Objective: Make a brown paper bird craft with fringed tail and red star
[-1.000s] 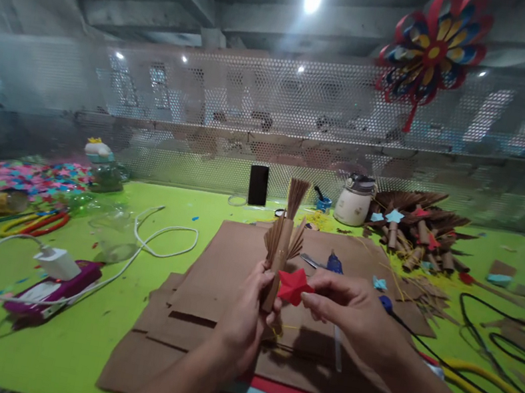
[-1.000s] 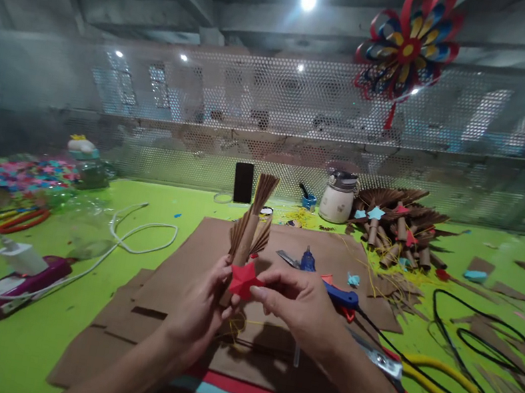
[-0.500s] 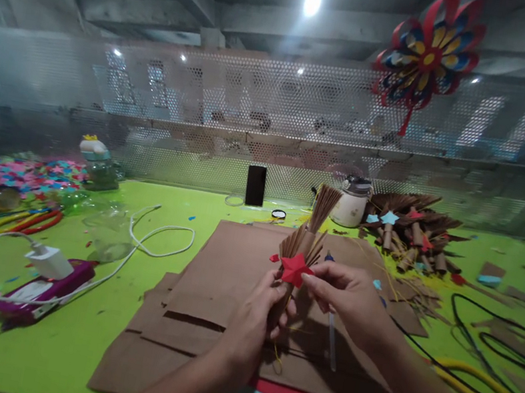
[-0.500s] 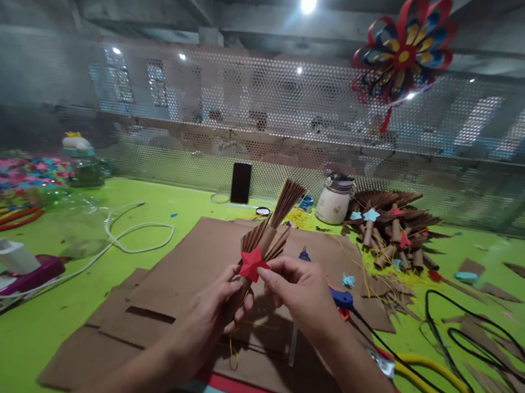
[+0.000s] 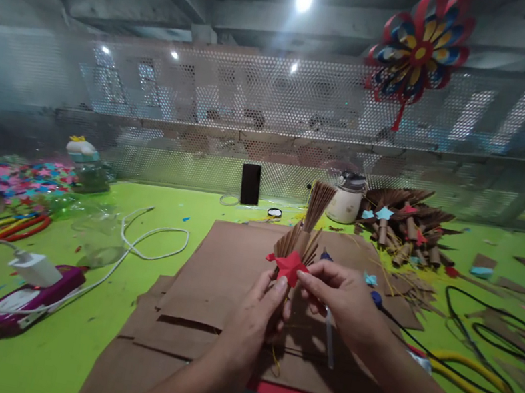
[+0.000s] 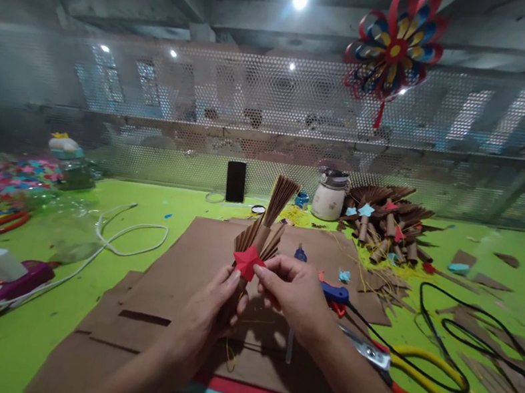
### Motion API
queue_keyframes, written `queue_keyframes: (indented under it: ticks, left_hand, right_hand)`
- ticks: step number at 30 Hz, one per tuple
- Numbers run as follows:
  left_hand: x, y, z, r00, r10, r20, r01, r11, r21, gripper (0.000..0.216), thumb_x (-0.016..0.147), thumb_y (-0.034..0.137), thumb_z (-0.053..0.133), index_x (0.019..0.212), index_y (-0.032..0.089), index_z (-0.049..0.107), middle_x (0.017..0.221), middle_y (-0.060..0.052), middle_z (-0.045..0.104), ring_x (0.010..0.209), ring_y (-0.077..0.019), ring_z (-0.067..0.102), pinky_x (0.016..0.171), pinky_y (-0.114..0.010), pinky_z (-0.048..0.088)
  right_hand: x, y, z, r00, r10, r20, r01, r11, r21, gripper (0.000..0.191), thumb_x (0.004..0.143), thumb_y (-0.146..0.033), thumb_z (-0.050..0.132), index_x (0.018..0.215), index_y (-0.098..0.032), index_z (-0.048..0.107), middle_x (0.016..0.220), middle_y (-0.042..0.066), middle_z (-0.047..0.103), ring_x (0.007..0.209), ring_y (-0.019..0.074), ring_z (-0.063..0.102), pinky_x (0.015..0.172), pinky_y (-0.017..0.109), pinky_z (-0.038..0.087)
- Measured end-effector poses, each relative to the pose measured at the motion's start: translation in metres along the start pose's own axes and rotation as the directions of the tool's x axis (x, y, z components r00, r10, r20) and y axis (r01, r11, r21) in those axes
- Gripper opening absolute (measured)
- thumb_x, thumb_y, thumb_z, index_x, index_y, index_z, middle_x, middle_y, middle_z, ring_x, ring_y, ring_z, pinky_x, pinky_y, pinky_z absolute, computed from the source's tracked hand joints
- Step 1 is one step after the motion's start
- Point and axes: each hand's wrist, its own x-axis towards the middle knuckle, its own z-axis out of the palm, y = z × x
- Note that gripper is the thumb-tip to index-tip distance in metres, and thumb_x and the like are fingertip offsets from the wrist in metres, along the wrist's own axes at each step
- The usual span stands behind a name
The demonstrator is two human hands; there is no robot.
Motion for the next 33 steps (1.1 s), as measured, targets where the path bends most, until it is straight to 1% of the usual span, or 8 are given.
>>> queue_keyframes:
  ticks: [7,11,20,26,28,30,31,33]
  left_hand:
    - [0.000,-0.002,0.001,1.000,-0.019,-0.007,0.019,1.000,-0.012,0.030,0.083,0.050,0.046,0.096,0.023,0.043,0.062,0.007,0.038,0.047,-0.0038,0.027,0.043,-0.016,0.020]
    - [0.000,-0.001,0.001,1.000,-0.019,-0.002,0.019,1.000,0.007,0.031,0.083,0.050,0.046,0.098,0.023,0.043,0.061,0.007,0.038,0.046,-0.0042,0.027,0.042,-0.016,0.019]
    - [0.003,-0.003,0.000,1.000,0.000,-0.021,0.000,1.000,0.011,0.031,0.081,0.049,0.050,0.095,0.023,0.044,0.057,0.008,0.037,0.044,-0.0046,0.026,0.041,-0.016,0.019]
    - [0.004,-0.003,-0.001,0.998,-0.014,-0.068,0.016,0.999,0.035,0.031,0.080,0.050,0.051,0.093,0.023,0.046,0.057,0.008,0.040,0.043,-0.0044,0.029,0.040,-0.015,0.020]
    - [0.004,-0.002,-0.002,0.997,-0.016,-0.078,0.019,0.999,0.040,0.031,0.080,0.050,0.051,0.091,0.022,0.045,0.057,0.007,0.041,0.043,-0.0044,0.030,0.041,-0.015,0.020]
    - [0.003,-0.002,-0.002,0.997,-0.007,-0.081,0.011,0.999,0.042,0.030,0.081,0.050,0.050,0.090,0.022,0.045,0.058,0.007,0.041,0.044,-0.0044,0.031,0.041,-0.015,0.021]
    - [0.003,-0.002,-0.002,0.997,-0.004,-0.080,0.007,0.999,0.044,0.030,0.081,0.050,0.049,0.090,0.022,0.045,0.058,0.007,0.041,0.044,-0.0044,0.031,0.041,-0.015,0.021]
    - [0.002,-0.002,-0.002,0.997,0.004,-0.073,-0.001,0.999,0.043,0.030,0.082,0.050,0.048,0.091,0.022,0.045,0.058,0.007,0.041,0.044,-0.0044,0.031,0.042,-0.015,0.021]
  right_hand:
    - [0.000,0.004,0.002,1.000,-0.007,0.002,0.007,1.000,0.013,0.031,0.071,-0.044,0.066,0.069,-0.015,0.058,0.055,-0.003,0.057,0.041,0.0060,0.047,0.040,0.019,0.032]
    - [-0.001,0.003,0.004,1.000,-0.021,0.003,0.021,1.000,0.006,0.031,0.071,-0.044,0.066,0.068,-0.014,0.058,0.054,-0.003,0.056,0.040,0.0055,0.046,0.041,0.019,0.033]
    - [-0.001,0.002,0.004,1.000,0.017,0.018,-0.017,0.999,0.033,0.032,0.070,-0.046,0.067,0.068,-0.015,0.057,0.054,-0.004,0.055,0.040,0.0059,0.045,0.041,0.019,0.034]
    - [-0.001,0.003,0.004,1.000,-0.004,-0.030,0.001,0.997,-0.073,0.034,0.068,-0.047,0.067,0.061,-0.016,0.054,0.046,-0.005,0.048,0.039,0.0060,0.039,0.039,0.020,0.029]
    - [-0.002,0.004,0.001,0.996,-0.060,-0.067,0.047,0.983,-0.176,0.035,0.070,-0.047,0.065,0.057,-0.017,0.052,0.045,-0.006,0.045,0.040,0.0065,0.037,0.040,0.021,0.029]
    - [-0.003,0.003,-0.002,0.972,-0.182,-0.146,0.126,0.937,-0.327,0.035,0.074,-0.045,0.062,0.056,-0.017,0.050,0.046,-0.004,0.045,0.043,0.0082,0.039,0.043,0.023,0.032]
    - [-0.004,0.002,-0.004,0.943,-0.272,-0.191,0.173,0.892,-0.418,0.033,0.075,-0.044,0.061,0.058,-0.018,0.051,0.049,-0.003,0.046,0.046,0.0095,0.041,0.045,0.024,0.034]
    - [-0.004,-0.001,-0.005,0.847,-0.479,-0.233,0.266,0.759,-0.594,0.024,0.076,-0.040,0.061,0.070,-0.018,0.056,0.063,0.001,0.053,0.057,0.0137,0.048,0.054,0.027,0.040]
